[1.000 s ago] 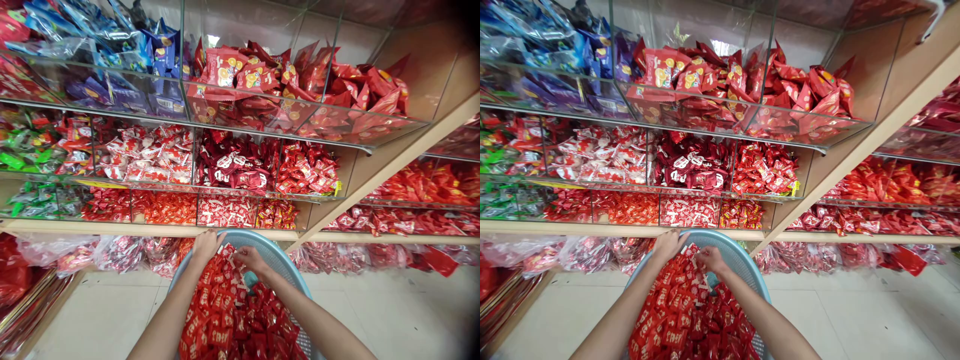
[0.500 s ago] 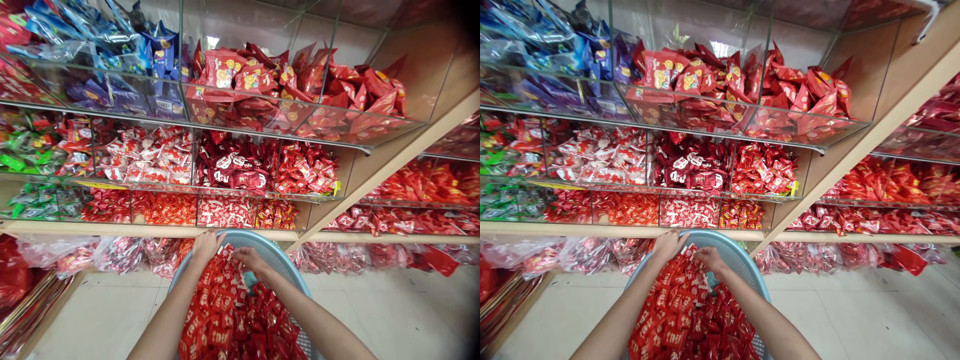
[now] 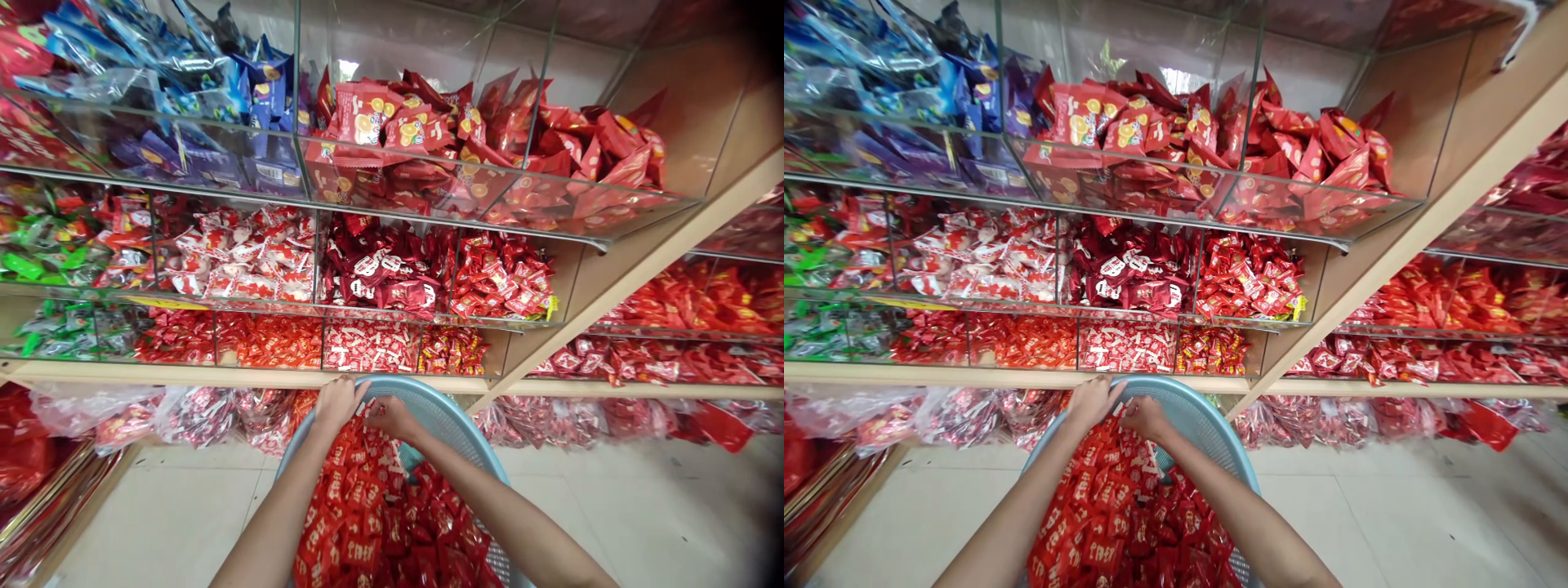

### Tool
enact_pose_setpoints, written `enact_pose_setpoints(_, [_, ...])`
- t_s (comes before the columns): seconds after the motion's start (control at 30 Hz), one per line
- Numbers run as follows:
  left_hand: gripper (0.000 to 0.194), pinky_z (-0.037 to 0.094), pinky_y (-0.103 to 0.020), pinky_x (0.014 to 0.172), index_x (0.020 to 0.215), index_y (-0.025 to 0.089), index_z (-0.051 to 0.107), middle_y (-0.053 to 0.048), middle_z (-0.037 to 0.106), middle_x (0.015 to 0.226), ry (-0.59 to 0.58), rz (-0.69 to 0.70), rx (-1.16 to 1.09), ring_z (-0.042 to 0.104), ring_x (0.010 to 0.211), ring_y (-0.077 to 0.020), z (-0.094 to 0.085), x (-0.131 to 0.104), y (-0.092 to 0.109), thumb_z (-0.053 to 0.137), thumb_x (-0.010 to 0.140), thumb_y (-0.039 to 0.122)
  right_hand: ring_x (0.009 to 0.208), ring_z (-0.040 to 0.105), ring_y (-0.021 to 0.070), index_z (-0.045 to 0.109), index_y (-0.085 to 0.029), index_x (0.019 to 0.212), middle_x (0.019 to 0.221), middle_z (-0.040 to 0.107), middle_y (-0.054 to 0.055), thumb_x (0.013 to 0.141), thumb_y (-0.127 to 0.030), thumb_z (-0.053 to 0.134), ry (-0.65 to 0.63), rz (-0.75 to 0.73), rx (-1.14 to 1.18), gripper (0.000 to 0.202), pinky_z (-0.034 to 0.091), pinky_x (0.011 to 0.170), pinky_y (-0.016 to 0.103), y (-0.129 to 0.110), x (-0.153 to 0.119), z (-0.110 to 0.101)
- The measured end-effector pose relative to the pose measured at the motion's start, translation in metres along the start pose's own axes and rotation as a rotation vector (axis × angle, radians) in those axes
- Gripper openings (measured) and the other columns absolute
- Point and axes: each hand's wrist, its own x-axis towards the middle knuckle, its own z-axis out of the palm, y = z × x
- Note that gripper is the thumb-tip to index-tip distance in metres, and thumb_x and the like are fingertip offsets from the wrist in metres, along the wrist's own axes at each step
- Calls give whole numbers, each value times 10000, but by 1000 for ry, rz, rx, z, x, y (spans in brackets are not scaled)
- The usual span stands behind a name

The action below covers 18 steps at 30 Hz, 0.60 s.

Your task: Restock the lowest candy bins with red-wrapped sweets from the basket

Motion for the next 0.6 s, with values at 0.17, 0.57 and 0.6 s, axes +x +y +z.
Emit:
enact_pose_setpoints(0.17, [655, 422, -332, 719, 1002, 128, 598, -144, 646, 924, 8, 12, 3, 608, 843, -244, 0, 0, 0, 138, 848, 568, 528, 525, 126, 571, -191, 572, 485, 553, -15, 674, -369, 610, 40, -15, -57, 209, 367, 499, 220, 1, 1, -3])
enact_pose_setpoints(0.57, [675, 421, -332, 708, 977, 128, 605, -142, 651, 909, 5, -3, 1, 610, 833, -247, 1, 0, 0, 125, 840, 583, 574, 577, 126, 525, -177, 767, 612, 566, -34, 635, -322, 646, 14, 185, 619, 230, 513, 557, 285, 7, -9, -18])
enact_pose_setpoints(0.6, [678, 421, -331, 708, 972, 127, 607, -143, 651, 907, 6, -4, 1, 610, 832, -247, 1, 0, 0, 124, 840, 583, 607, 589, 127, 523, -174, 789, 637, 571, -33, 627, -305, 655, 18, 195, 677, 247, 519, 610, 298, 7, -10, -20])
